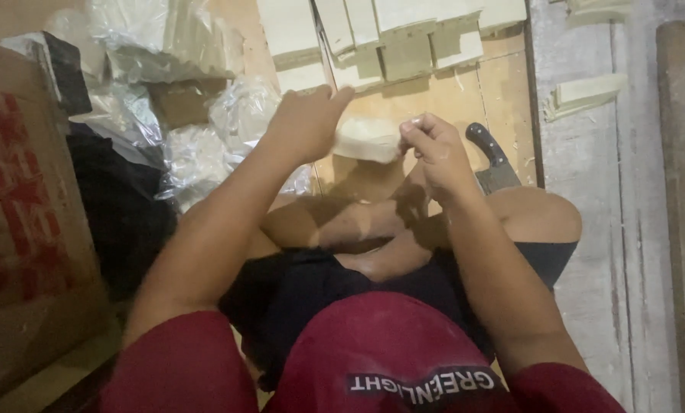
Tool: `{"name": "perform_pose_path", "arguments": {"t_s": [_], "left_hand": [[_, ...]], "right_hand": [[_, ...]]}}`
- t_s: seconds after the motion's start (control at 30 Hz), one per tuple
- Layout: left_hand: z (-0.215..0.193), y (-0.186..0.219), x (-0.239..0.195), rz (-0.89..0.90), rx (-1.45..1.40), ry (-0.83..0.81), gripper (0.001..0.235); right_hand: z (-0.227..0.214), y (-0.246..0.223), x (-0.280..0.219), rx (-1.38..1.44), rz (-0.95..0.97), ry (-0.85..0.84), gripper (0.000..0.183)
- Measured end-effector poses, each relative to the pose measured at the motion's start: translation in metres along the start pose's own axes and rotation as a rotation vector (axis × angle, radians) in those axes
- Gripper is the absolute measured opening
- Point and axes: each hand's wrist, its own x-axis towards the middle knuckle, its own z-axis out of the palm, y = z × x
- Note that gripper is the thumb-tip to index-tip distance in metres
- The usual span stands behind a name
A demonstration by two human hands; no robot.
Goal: The person sits on the floor and repeatedly picks up rectangular white blocks, places them into clear plastic bags, and sets the sealed packages aside. The process is repeated continuously with multiple blocks and bags.
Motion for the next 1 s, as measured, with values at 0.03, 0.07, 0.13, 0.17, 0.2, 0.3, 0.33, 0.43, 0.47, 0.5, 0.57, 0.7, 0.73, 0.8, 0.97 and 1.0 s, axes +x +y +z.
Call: {"name": "perform_pose_path", "arguments": {"t_s": [0.03,0.07,0.13,0.17,0.2,0.3,0.33,0.43,0.47,0.5,0.57,0.7,0.73,0.8,0.97,1.0], "left_hand": [[0.013,-0.02,0.002,0.003,0.215,-0.064,0.032],[0.026,-0.041,0.004,0.005,0.431,-0.127,0.024],[0.042,-0.049,0.03,-0.021,0.3,-0.089,0.021],[0.049,-0.053,0.043,-0.045,0.168,-0.052,0.022],[0.044,-0.044,0.045,-0.041,0.172,-0.049,0.022],[0.034,-0.008,0.038,-0.269,-0.514,0.197,0.04],[0.026,0.009,0.029,-0.244,-0.811,0.14,0.052],[0.021,0.016,0.014,-0.115,-1.102,-0.047,0.046],[0.023,0.009,0.01,-0.017,-1.096,-0.172,0.028],[0.02,0.011,0.011,-0.022,-1.095,-0.171,0.028],[0.016,0.014,0.013,0.028,-0.67,-0.023,0.016],[0.052,0.004,0.012,-0.051,-0.492,0.15,0.035],[0.068,-0.01,0.016,-0.006,-0.376,0.162,0.03],[0.09,-0.023,0.022,0.029,-0.27,0.156,0.026],[0.091,-0.011,0.038,0.091,0.302,-0.133,0.018],[0.076,0.003,0.034,0.088,0.297,-0.14,0.018]], "right_hand": [[0.001,-0.001,0.0,-0.068,0.013,-0.064,0.02],[0.003,-0.003,0.001,-0.135,0.025,-0.129,0.023],[0.01,-0.016,-0.009,-0.246,-0.002,-0.173,0.023],[0.013,-0.023,-0.013,-0.357,-0.028,-0.216,0.023],[0.015,-0.011,-0.007,-0.356,-0.033,-0.212,0.023],[0.016,-0.002,-0.002,-0.423,-0.177,-0.198,0.034],[0.02,-0.02,-0.006,-0.33,-0.272,-0.254,0.028],[0.026,-0.033,0.0,-0.086,-0.355,-0.329,0.017],[0.029,-0.029,0.004,0.063,-0.34,-0.349,0.029],[0.029,-0.02,0.008,0.066,-0.338,-0.352,0.029],[0.027,-0.003,0.013,0.204,-0.277,-0.424,0.047],[0.016,0.036,0.05,-0.051,-0.259,-0.46,0.061],[0.011,0.05,0.054,-0.097,-0.233,-0.462,0.061],[0.007,0.072,0.058,-0.139,-0.184,-0.465,0.062],[0.019,0.066,0.048,-0.558,-0.198,-0.202,0.032],[0.021,0.061,0.047,-0.557,-0.19,-0.205,0.032]]}}
